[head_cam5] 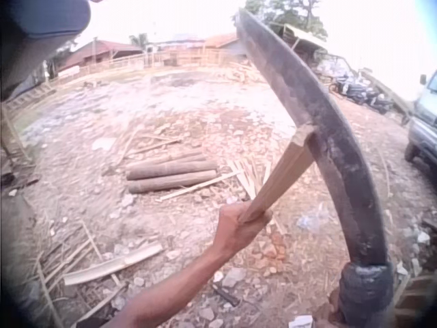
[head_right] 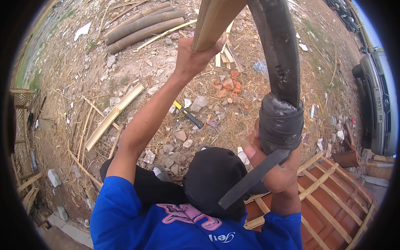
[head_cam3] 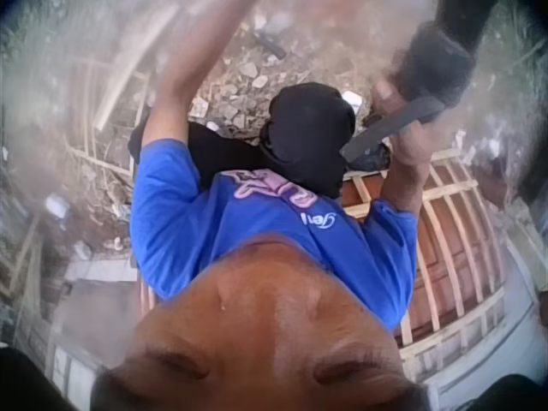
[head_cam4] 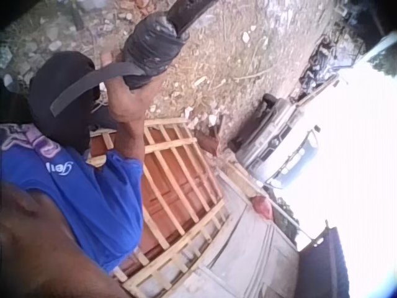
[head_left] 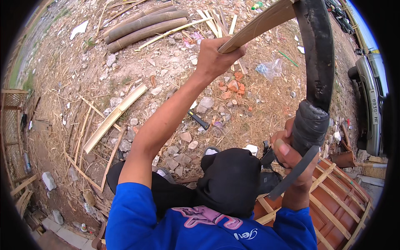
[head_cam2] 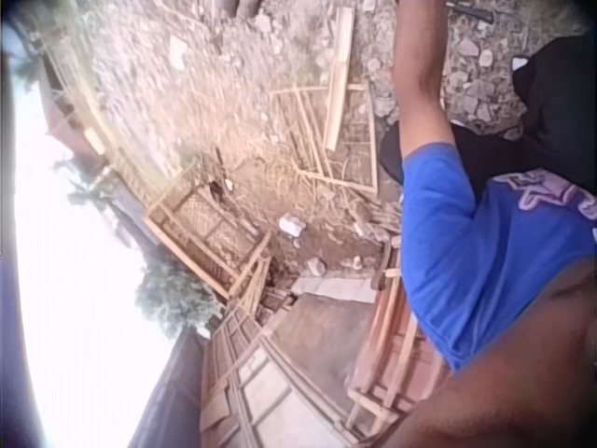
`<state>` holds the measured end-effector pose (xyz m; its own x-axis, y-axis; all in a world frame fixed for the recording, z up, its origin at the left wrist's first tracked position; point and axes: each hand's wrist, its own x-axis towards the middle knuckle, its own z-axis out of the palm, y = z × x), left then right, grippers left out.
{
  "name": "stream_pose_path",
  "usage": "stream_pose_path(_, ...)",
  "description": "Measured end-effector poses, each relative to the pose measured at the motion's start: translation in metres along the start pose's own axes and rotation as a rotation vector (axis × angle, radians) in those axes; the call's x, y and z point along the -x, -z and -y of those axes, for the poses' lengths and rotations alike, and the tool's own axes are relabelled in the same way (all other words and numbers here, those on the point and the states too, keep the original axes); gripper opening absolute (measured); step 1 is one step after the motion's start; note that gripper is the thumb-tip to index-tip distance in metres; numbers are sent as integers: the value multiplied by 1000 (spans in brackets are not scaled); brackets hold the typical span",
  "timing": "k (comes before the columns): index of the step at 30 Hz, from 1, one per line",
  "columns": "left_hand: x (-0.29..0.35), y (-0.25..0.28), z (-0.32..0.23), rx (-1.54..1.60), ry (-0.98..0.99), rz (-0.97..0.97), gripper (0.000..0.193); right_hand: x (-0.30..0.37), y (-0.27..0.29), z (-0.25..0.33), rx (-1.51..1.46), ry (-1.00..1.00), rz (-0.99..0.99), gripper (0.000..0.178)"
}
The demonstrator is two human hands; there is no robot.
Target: The person splits bamboo pieces using a knife and a hammer, then carves and trims the edges of the bamboo using the knife.
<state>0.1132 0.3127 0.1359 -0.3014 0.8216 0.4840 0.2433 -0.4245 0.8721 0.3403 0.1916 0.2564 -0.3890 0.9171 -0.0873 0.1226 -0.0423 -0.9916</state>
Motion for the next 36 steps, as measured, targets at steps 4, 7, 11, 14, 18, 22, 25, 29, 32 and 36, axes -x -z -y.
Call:
stream_pose_path(4, 63, 15, 116, -111, 397, 164, 39, -43, -8, -71, -1, -241, 63, 16)
stream_pose_path(7, 90, 15, 159, -83, 273, 122, 54, -55, 1, -83, -97, -221, 98, 11)
stream_pose_path(11, 63, 5, 128, 1, 268, 177, 64, -48, 0, -82, -146, -202, 33, 15)
stream_pose_path(14, 53, -5, 118, 58, 272, 164, 48, -45, -5, -87, -79, -191, 94, 15)
stream_pose_path(18, 50, -15, 123, 9, 325, 119, 40, -43, -17, -95, 11, -148, 79, 16)
stream_pose_path(22, 52, -14, 137, 152, 254, 29, 33, -47, -17, -89, 69, -126, 112, 18)
stream_pose_path(25, 53, -13, 141, 244, 244, 33, 33, -53, 2, -90, 124, -122, 171, 21)
stream_pose_path(29, 59, -9, 146, 192, 247, 90, 32, -60, 24, -97, 210, -95, 238, 28)
stream_pose_path(32, 58, -10, 138, 199, 230, 111, 32, -70, 41, -106, 215, -54, 255, 32)
stream_pose_path(36, 50, -17, 137, 72, 244, 34, 31, -74, 24, -89, 175, -131, 212, 31)
